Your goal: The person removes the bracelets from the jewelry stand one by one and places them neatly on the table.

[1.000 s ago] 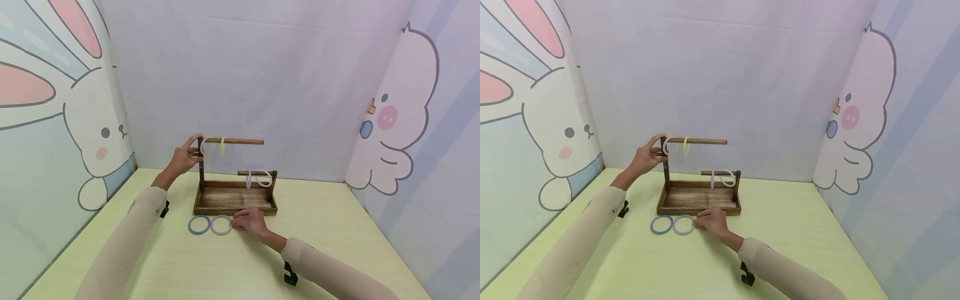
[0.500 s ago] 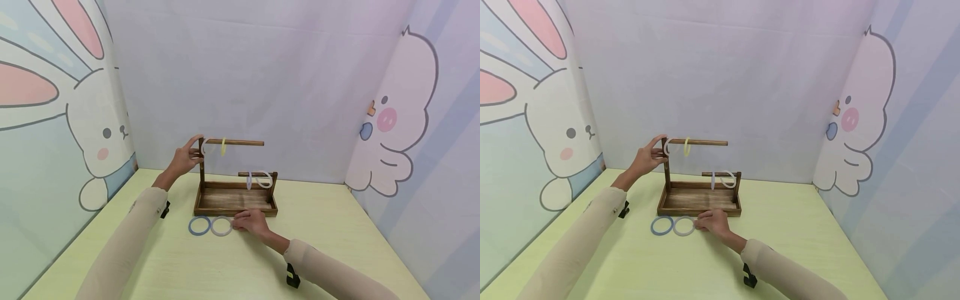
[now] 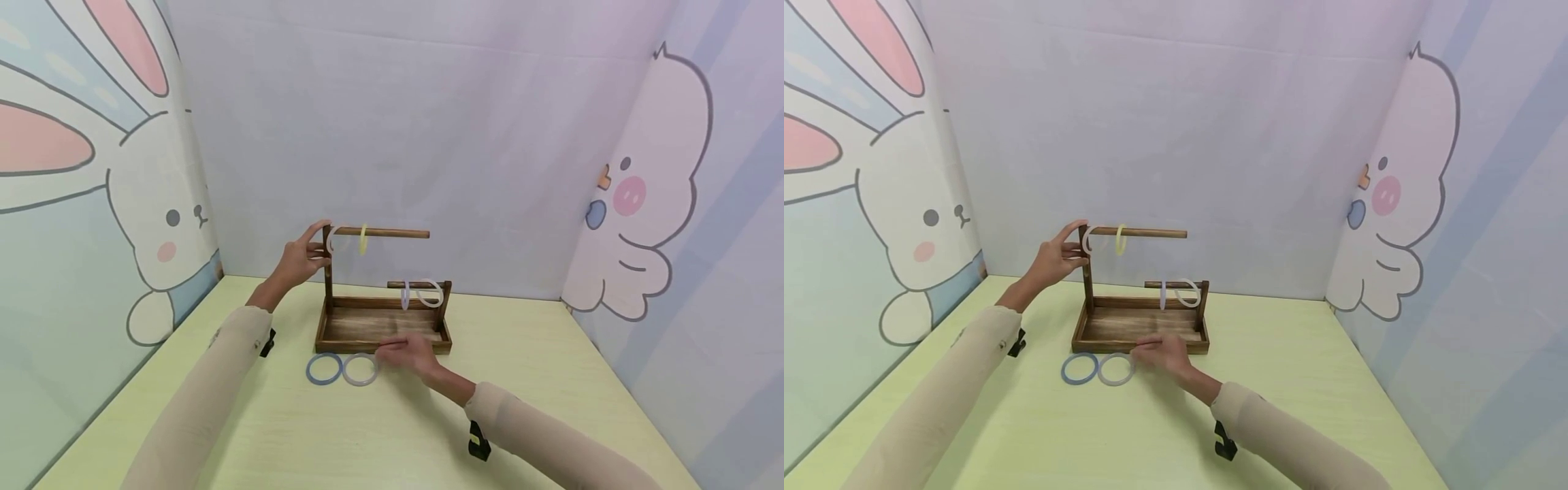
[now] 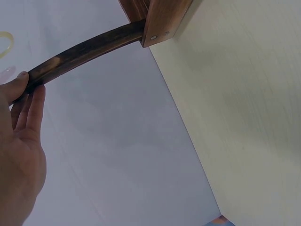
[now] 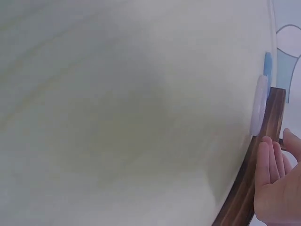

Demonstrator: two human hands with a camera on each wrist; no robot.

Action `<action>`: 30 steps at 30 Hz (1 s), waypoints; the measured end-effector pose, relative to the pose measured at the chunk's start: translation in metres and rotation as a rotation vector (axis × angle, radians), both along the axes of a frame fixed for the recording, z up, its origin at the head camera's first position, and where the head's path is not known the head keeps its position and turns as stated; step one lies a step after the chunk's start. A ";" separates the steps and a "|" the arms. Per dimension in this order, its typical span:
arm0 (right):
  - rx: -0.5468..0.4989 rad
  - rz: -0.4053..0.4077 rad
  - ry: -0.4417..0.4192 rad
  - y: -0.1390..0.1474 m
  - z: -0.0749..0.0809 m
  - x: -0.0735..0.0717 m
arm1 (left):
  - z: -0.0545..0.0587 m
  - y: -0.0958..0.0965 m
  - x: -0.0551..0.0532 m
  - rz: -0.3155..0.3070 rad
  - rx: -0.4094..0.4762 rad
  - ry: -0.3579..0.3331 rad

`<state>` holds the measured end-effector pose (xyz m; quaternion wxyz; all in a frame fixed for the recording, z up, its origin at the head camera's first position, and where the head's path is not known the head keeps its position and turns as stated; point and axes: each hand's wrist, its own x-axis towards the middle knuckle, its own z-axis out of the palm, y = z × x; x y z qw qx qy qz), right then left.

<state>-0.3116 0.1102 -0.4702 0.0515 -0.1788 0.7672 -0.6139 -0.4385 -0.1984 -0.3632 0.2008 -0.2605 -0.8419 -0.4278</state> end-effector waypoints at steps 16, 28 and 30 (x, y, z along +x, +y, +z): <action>0.075 -0.109 0.093 -0.008 0.035 -0.020 | -0.001 0.000 0.004 0.005 0.007 -0.009; 0.104 -0.113 0.079 -0.018 0.055 -0.023 | -0.002 0.000 0.004 0.004 0.008 0.010; 0.102 -0.118 0.096 -0.019 0.058 -0.024 | -0.001 0.001 0.004 0.003 0.007 0.013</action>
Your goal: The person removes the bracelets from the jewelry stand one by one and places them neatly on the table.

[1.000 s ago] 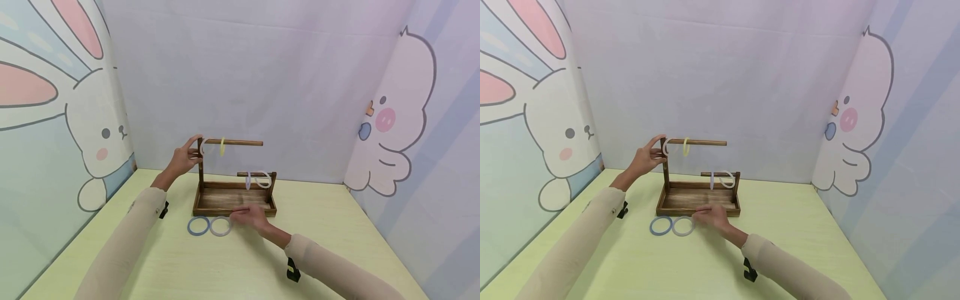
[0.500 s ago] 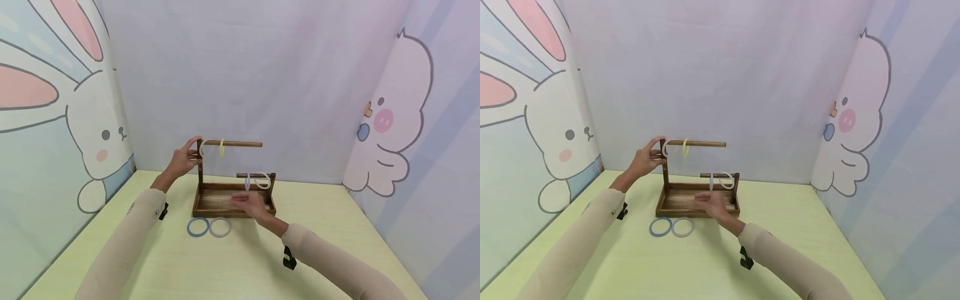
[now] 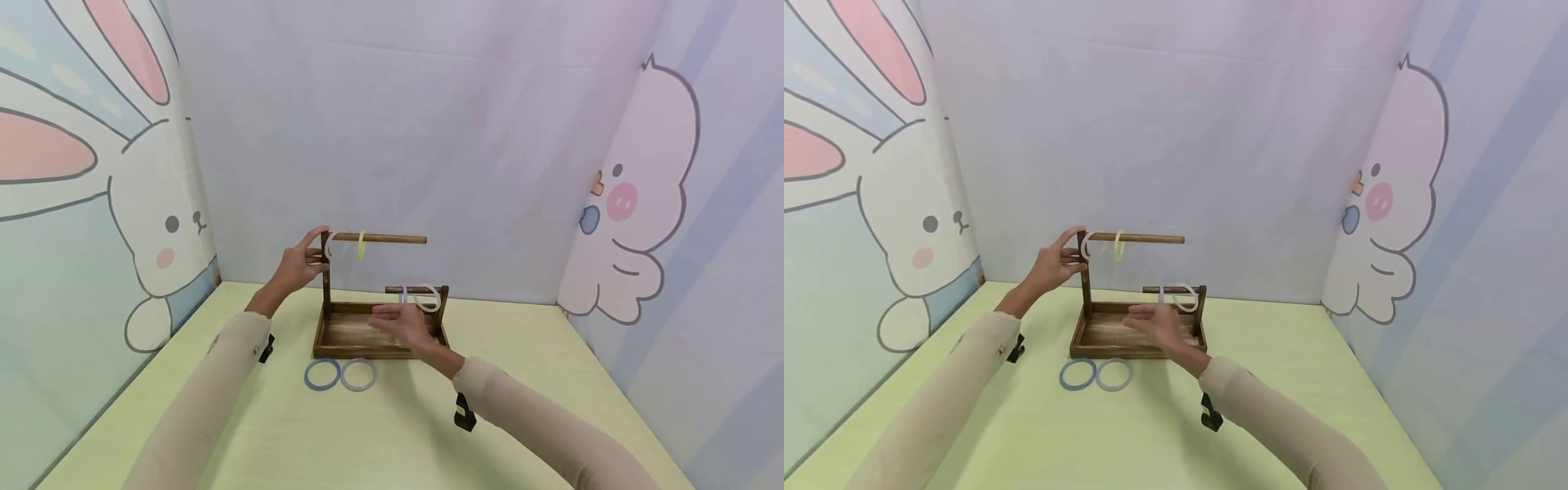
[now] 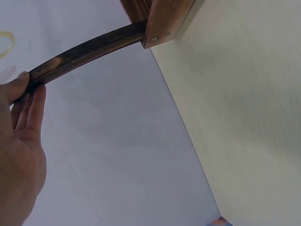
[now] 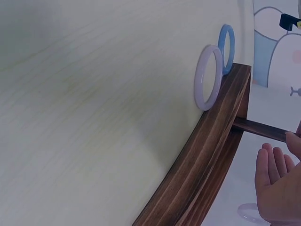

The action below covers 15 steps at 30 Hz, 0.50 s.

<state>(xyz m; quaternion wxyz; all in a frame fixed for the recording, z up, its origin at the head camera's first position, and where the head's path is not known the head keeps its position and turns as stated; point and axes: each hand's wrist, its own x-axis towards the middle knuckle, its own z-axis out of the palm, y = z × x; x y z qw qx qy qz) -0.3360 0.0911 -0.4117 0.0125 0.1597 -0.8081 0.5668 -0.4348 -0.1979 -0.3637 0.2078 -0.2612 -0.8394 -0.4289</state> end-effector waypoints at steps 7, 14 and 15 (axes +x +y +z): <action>-0.059 -0.004 -0.008 -0.005 0.014 -0.007 | 0.000 0.000 -0.001 0.000 -0.002 -0.002; -0.127 -0.017 0.021 -0.007 0.026 -0.016 | -0.001 -0.001 -0.003 -0.004 0.003 0.006; -0.130 -0.019 0.029 -0.007 0.027 -0.017 | -0.001 -0.001 -0.003 -0.003 0.003 0.007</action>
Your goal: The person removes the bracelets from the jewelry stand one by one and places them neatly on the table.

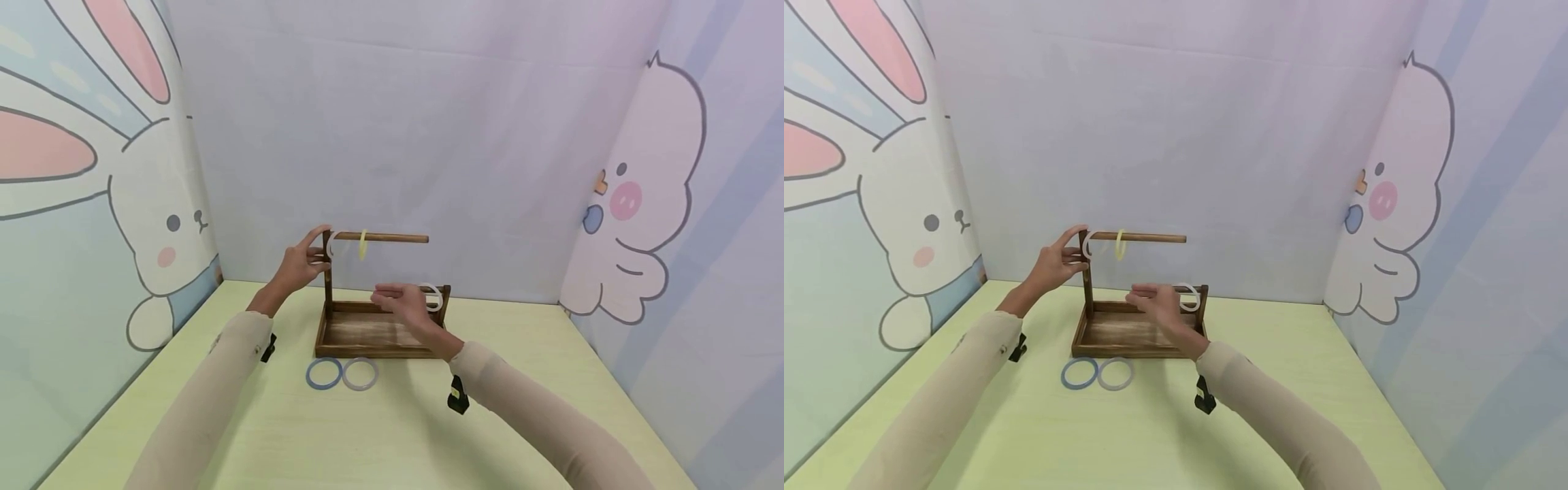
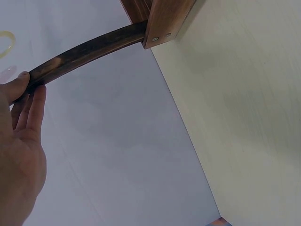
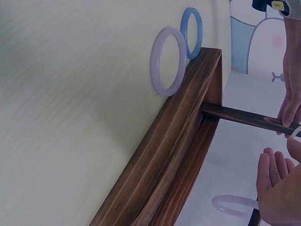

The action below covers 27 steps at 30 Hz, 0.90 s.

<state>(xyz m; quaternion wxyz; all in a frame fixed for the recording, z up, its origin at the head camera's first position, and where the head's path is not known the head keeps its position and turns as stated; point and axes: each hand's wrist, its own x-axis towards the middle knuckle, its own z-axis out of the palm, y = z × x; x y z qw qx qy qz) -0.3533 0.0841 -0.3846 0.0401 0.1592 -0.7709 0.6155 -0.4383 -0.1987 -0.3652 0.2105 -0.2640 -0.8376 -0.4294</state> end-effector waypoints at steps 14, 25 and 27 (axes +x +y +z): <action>0.008 -0.098 0.088 -0.002 0.008 -0.019 | -0.003 0.001 0.001 -0.009 0.000 0.019; 0.036 -0.126 0.107 -0.008 0.017 -0.032 | -0.003 0.003 -0.001 0.007 0.001 -0.026; 0.042 -0.129 0.110 -0.009 0.020 -0.035 | -0.002 0.003 -0.001 0.012 -0.001 -0.031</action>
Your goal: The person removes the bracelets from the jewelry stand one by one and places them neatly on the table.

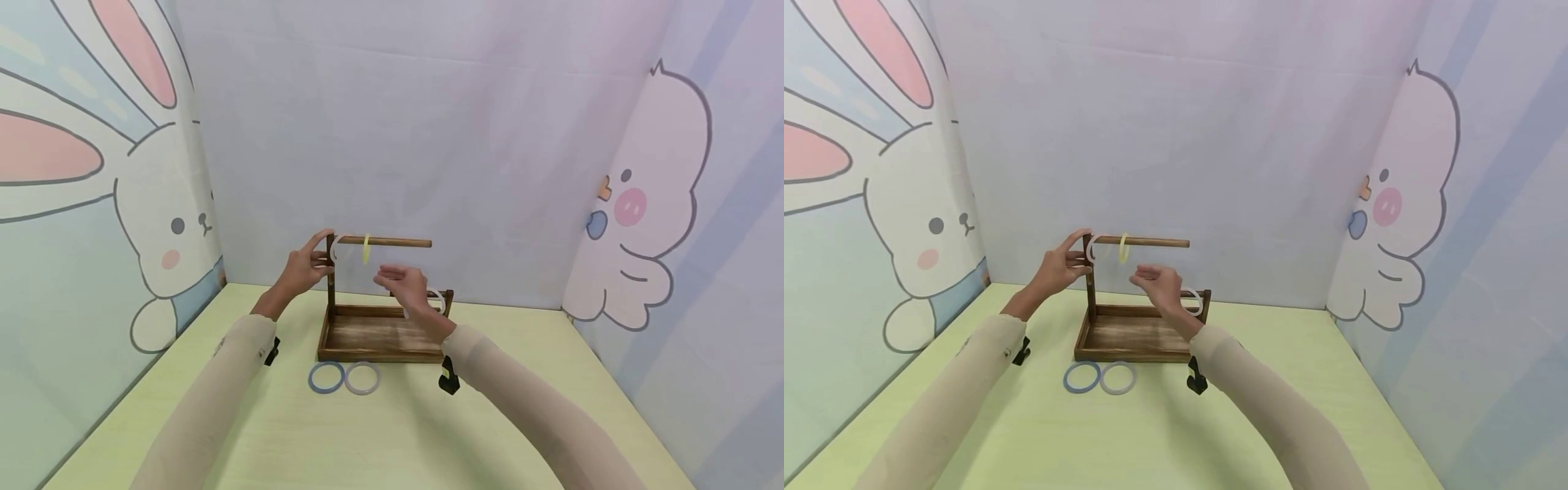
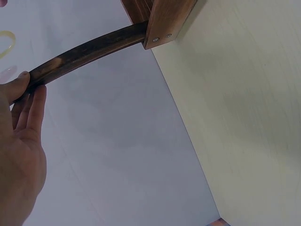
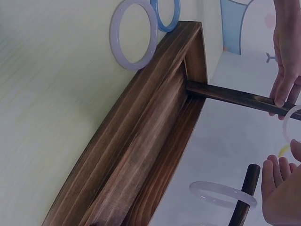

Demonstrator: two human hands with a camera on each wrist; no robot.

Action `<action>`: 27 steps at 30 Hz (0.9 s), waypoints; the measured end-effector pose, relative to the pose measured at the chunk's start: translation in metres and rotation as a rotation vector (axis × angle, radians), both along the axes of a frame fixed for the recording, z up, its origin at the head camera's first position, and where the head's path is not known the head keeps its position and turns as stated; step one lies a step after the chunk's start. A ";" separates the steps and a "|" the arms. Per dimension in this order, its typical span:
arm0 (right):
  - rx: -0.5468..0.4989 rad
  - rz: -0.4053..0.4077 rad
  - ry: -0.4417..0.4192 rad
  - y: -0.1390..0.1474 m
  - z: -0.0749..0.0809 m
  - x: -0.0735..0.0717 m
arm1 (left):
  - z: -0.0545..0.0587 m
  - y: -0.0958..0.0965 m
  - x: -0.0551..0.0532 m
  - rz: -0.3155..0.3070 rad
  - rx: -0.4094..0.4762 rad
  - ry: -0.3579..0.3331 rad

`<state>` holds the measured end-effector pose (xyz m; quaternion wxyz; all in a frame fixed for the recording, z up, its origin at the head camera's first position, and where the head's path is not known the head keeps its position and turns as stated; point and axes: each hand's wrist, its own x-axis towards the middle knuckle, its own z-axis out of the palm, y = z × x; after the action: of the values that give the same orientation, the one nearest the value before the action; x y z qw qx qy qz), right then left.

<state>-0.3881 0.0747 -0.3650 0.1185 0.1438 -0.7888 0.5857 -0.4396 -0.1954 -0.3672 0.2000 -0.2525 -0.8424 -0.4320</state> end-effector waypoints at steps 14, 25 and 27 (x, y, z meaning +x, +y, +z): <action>0.033 -0.020 0.093 -0.002 0.012 -0.015 | 0.002 0.005 -0.004 -0.010 -0.018 0.042; 0.096 -0.019 0.140 -0.010 0.016 -0.024 | 0.000 0.006 -0.002 0.001 -0.024 0.042; 0.090 -0.019 0.130 -0.012 0.016 -0.024 | -0.001 0.006 -0.001 0.003 -0.021 0.036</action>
<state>-0.4126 0.0623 -0.3486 0.1684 0.1794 -0.8063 0.5379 -0.4408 -0.1898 -0.3684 0.2131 -0.2613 -0.8436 -0.4180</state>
